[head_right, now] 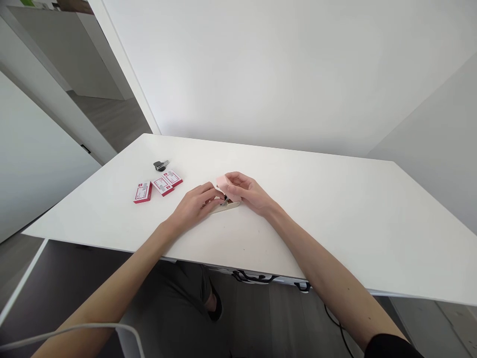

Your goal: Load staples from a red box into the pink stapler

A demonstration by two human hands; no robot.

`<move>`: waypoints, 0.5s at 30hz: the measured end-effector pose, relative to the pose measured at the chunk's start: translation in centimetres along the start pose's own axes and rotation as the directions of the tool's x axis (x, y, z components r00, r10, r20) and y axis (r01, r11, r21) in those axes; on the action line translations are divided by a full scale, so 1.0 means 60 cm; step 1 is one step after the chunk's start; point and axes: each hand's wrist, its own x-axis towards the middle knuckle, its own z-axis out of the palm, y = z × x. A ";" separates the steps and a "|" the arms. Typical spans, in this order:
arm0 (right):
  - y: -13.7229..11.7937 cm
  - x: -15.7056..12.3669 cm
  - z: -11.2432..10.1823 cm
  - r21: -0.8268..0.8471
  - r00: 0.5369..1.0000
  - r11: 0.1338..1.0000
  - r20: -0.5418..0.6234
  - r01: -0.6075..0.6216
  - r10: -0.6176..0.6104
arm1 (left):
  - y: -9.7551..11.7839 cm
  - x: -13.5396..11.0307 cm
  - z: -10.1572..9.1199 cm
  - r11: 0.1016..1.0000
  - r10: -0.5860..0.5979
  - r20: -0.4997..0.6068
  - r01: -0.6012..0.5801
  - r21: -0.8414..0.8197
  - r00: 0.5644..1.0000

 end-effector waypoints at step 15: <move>-0.003 0.001 -0.006 0.063 0.999 0.998 0.043 0.003 -0.005 | 0.000 0.014 -0.012 0.983 -0.068 0.110 0.085 -0.165 0.992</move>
